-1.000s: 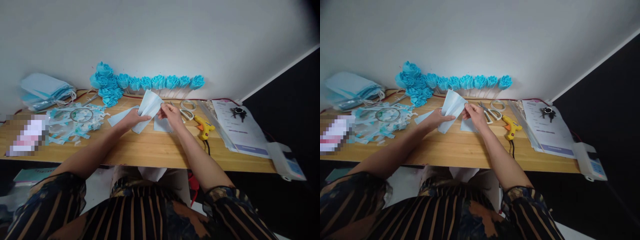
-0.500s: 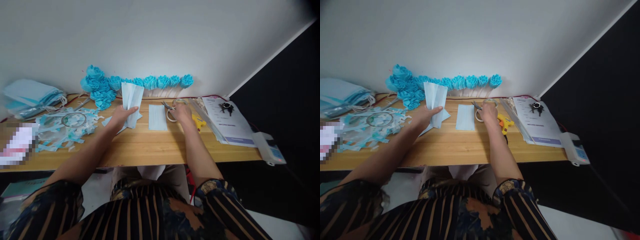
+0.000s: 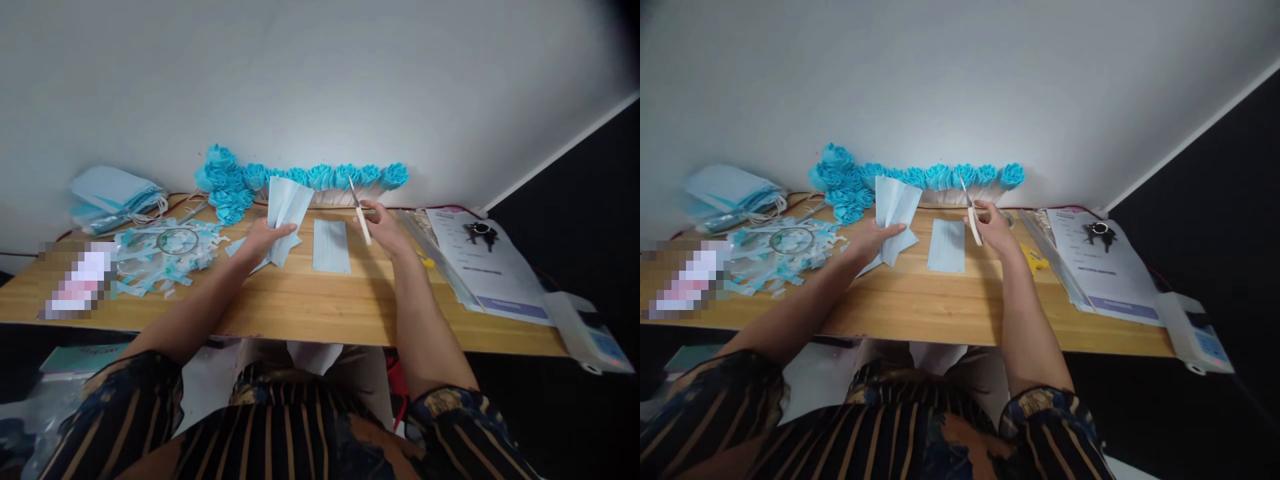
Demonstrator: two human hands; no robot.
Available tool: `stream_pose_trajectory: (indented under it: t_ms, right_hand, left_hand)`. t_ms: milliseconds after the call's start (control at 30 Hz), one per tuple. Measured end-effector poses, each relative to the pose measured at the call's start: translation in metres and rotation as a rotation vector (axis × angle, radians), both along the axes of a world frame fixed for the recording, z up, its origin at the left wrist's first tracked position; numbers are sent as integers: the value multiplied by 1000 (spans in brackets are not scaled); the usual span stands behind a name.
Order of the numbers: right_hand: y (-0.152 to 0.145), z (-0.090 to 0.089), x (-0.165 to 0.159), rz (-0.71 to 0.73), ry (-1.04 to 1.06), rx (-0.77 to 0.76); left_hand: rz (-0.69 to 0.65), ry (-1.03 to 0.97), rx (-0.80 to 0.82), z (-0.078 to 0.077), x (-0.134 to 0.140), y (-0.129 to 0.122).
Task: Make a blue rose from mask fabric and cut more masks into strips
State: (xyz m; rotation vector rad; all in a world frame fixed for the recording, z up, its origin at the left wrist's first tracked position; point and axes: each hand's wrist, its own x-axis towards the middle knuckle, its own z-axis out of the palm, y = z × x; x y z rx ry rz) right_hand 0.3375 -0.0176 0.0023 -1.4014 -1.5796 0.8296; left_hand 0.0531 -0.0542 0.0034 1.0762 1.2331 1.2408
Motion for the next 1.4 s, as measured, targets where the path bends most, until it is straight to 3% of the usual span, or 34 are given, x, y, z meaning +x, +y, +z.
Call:
stream_pose_trajectory:
  t_ms: [100, 200, 567, 767, 1233, 1400]
  right_hand:
    - [-7, 5, -14, 152, 345, -55]
    - [-18, 14, -27, 267, 468, -78]
    - [-31, 20, -32, 471, 238, -188]
    - [-33, 21, -35, 545, 210, -210]
    - [-35, 21, -37, 553, 230, -244]
    - [-35, 19, -38, 547, 248, -242]
  left_hand:
    - [10, -14, -14, 0, -1, 1]
    - [16, -3, -18, -2, -3, 3]
    - [12, 36, 7, 2, -4, 1]
    - [-90, 80, -9, -3, -3, 0]
    - [-108, 172, -13, -6, -8, 1]
    - [-94, 171, -16, 2, -7, -3]
